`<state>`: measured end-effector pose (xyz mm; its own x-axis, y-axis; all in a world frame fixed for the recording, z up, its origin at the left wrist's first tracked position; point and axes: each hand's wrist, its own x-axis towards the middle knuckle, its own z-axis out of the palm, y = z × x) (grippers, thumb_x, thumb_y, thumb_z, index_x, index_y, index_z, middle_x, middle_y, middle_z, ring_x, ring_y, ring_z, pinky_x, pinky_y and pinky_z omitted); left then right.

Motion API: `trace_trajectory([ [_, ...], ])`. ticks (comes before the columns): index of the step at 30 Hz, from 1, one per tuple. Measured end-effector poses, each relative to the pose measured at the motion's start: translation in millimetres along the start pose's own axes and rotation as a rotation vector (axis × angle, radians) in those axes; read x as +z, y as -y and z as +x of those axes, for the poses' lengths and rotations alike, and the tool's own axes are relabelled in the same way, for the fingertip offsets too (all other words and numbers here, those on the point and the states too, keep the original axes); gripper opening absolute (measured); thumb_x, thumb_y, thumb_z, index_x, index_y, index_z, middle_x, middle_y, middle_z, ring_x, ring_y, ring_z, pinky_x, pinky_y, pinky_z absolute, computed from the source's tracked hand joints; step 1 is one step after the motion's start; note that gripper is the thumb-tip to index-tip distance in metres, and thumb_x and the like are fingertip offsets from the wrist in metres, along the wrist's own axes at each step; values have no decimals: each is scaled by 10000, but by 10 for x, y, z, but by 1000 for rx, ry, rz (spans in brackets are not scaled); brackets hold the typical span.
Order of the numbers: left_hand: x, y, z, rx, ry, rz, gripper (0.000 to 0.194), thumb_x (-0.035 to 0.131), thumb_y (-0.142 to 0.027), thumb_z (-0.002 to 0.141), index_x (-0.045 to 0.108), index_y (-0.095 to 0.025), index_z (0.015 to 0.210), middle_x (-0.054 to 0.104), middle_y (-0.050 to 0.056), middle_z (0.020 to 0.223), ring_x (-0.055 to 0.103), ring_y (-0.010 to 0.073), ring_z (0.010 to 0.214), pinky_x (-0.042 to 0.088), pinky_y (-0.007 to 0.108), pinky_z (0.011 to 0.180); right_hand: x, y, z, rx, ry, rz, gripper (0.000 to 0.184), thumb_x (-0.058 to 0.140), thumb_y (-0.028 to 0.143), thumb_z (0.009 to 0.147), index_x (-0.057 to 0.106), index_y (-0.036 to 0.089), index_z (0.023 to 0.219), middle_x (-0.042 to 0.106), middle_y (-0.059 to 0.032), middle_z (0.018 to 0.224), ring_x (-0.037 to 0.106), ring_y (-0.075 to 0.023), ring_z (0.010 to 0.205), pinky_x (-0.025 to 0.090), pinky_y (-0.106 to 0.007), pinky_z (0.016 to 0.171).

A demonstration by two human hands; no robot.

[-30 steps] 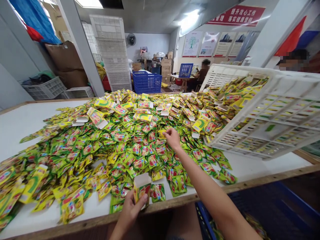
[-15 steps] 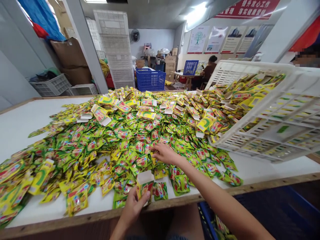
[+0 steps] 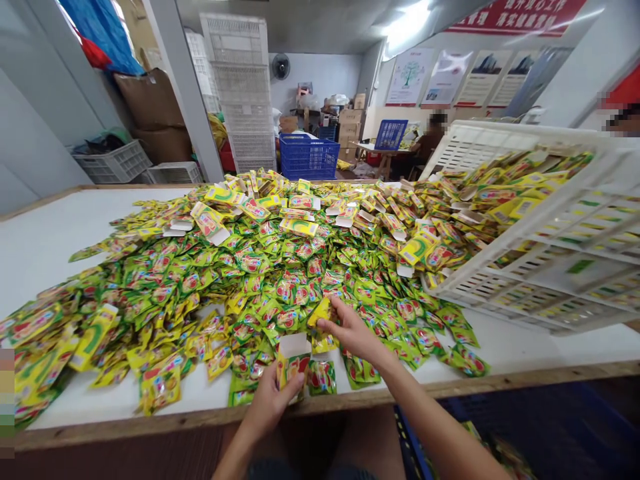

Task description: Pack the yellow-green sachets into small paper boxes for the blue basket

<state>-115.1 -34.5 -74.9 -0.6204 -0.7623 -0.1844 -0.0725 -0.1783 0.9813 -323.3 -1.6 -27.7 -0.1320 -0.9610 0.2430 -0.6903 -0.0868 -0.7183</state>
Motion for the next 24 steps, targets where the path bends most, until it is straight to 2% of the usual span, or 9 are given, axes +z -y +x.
trace_trajectory([
  [3,8,-10,16,-2,7,30,531,702,-566,659,606,-125,938,694,87,871,626,239,812,485,298,724,43,254,-56,-27,29,285,165,546,310,863,455,190,931,520,7,820,484,-134,733,399,-225,636],
  [6,-1,11,3,15,-15,72,520,693,-578,658,610,-128,905,677,66,815,606,220,762,476,282,690,102,404,-35,-70,33,168,162,608,235,800,465,184,856,493,3,800,438,-140,720,370,-246,650],
  [10,-12,33,-30,29,-38,93,528,693,-572,659,614,-126,930,683,77,849,605,228,795,475,288,720,65,410,-3,-89,10,36,137,578,173,803,451,179,856,493,-16,834,436,-157,754,366,-268,672],
  [14,0,30,-31,14,-32,98,531,705,-570,643,618,-128,924,684,72,838,606,223,780,474,282,709,-20,448,-25,-136,42,-93,152,573,132,801,458,176,890,501,-40,894,447,-177,821,385,-282,714],
  [17,16,37,-20,16,-23,82,514,709,-560,644,608,-128,903,675,62,810,597,212,751,471,280,689,0,569,-33,-205,86,-191,188,570,76,780,471,172,909,498,-64,966,448,-190,889,394,-292,757],
  [21,35,67,-17,30,-33,31,512,716,-550,638,582,-128,895,665,68,817,589,219,764,465,287,676,63,728,5,-268,161,-199,215,555,27,765,474,160,912,502,-71,971,462,-186,896,409,-282,763],
  [24,37,89,-16,43,-12,39,471,700,-523,675,574,-129,900,647,58,809,571,204,745,456,283,671,51,754,33,-283,197,-183,189,558,53,788,481,152,930,511,-76,960,470,-193,904,417,-290,771],
])
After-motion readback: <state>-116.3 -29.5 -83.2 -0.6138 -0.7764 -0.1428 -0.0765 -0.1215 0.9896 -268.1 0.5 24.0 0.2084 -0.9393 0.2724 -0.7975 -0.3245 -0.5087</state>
